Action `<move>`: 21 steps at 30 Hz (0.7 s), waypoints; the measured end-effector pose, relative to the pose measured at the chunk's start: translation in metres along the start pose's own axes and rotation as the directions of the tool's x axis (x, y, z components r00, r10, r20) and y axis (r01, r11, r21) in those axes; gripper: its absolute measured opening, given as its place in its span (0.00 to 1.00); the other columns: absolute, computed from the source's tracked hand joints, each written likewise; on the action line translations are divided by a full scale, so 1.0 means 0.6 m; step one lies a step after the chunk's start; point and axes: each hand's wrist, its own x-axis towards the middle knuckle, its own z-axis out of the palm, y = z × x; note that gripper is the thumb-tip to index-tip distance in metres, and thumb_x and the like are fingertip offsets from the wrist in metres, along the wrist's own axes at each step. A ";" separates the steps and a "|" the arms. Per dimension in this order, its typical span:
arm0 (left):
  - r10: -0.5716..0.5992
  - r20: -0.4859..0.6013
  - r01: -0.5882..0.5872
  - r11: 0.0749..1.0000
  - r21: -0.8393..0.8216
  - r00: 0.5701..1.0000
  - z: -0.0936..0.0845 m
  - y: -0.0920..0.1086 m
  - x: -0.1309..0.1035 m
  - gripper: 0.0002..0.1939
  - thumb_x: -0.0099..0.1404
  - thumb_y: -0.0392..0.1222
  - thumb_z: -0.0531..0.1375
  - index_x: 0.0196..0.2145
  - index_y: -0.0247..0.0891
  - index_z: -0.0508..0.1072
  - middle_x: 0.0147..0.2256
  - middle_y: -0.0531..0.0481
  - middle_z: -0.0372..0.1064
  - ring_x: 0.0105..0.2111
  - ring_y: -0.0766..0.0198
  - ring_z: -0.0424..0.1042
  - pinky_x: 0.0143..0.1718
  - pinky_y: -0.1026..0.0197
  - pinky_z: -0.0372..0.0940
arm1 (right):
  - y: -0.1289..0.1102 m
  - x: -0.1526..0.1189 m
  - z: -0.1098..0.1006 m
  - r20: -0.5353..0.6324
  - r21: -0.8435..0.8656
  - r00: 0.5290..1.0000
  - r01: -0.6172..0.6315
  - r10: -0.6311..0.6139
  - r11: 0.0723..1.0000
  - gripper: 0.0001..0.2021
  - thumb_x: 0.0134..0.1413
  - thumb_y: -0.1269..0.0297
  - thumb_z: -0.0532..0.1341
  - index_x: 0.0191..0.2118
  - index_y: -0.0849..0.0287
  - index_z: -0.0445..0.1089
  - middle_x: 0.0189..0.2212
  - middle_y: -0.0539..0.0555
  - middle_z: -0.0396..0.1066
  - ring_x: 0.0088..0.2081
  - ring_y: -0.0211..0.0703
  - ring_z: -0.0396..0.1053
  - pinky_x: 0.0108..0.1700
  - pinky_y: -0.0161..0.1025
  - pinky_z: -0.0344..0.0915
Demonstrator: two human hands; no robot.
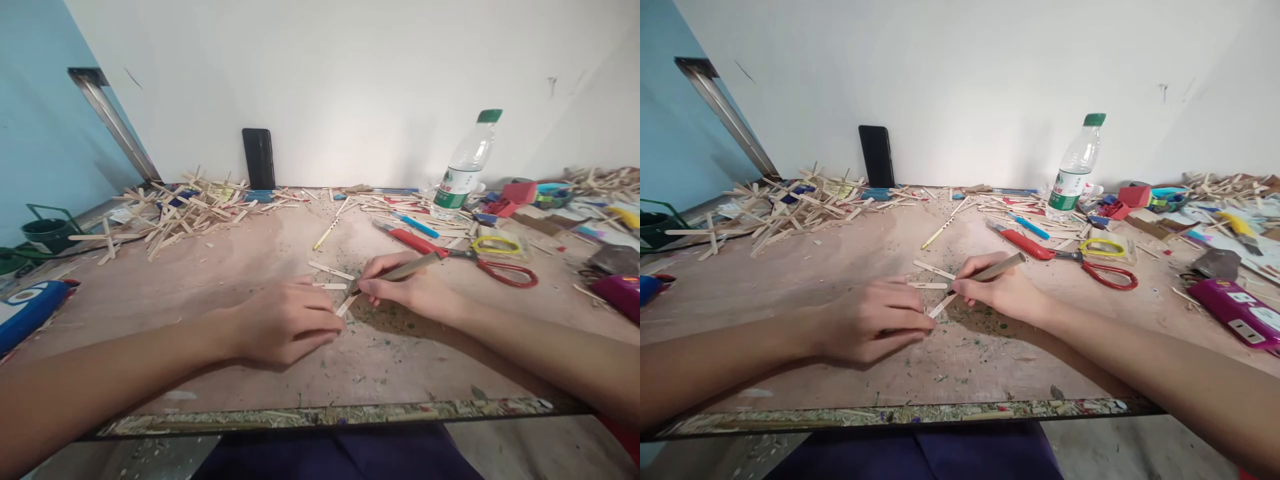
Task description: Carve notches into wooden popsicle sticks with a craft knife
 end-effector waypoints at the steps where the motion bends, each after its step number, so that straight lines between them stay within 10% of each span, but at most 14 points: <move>1: -0.004 -0.006 0.004 1.000 -0.009 1.000 0.001 0.002 0.000 0.08 0.83 0.36 0.61 0.48 0.36 0.81 0.36 0.48 0.80 0.34 0.59 0.77 0.42 0.54 0.66 | 0.000 0.000 0.000 0.003 -0.004 1.000 -0.004 0.004 1.000 0.17 0.55 0.48 0.78 0.32 0.57 0.83 0.25 0.52 0.79 0.27 0.43 0.75 0.30 0.37 0.71; 6: -0.237 -0.060 0.236 0.971 -0.029 0.970 -0.002 -0.009 0.001 0.13 0.83 0.42 0.61 0.55 0.36 0.83 0.50 0.41 0.82 0.48 0.53 0.81 0.53 0.53 0.73 | 0.000 -0.001 0.001 0.040 -0.038 0.999 0.004 -0.002 0.999 0.17 0.56 0.48 0.78 0.32 0.58 0.83 0.25 0.53 0.79 0.27 0.42 0.74 0.29 0.37 0.70; 11: -0.376 0.188 0.371 0.926 0.064 0.907 0.001 -0.024 0.000 0.33 0.83 0.60 0.61 0.75 0.41 0.71 0.78 0.32 0.60 0.77 0.32 0.62 0.76 0.29 0.59 | 0.001 -0.003 0.005 0.071 -0.060 0.997 0.035 -0.031 0.998 0.17 0.57 0.49 0.77 0.34 0.59 0.84 0.27 0.55 0.81 0.27 0.41 0.73 0.30 0.37 0.69; 21: -0.382 0.262 0.380 0.923 0.062 0.886 0.005 -0.026 -0.002 0.34 0.83 0.61 0.60 0.78 0.42 0.68 0.80 0.32 0.55 0.79 0.34 0.57 0.79 0.25 0.50 | -0.002 -0.001 0.007 0.085 -0.102 0.995 0.068 -0.060 0.992 0.20 0.58 0.44 0.78 0.37 0.58 0.87 0.29 0.55 0.83 0.29 0.43 0.76 0.33 0.40 0.72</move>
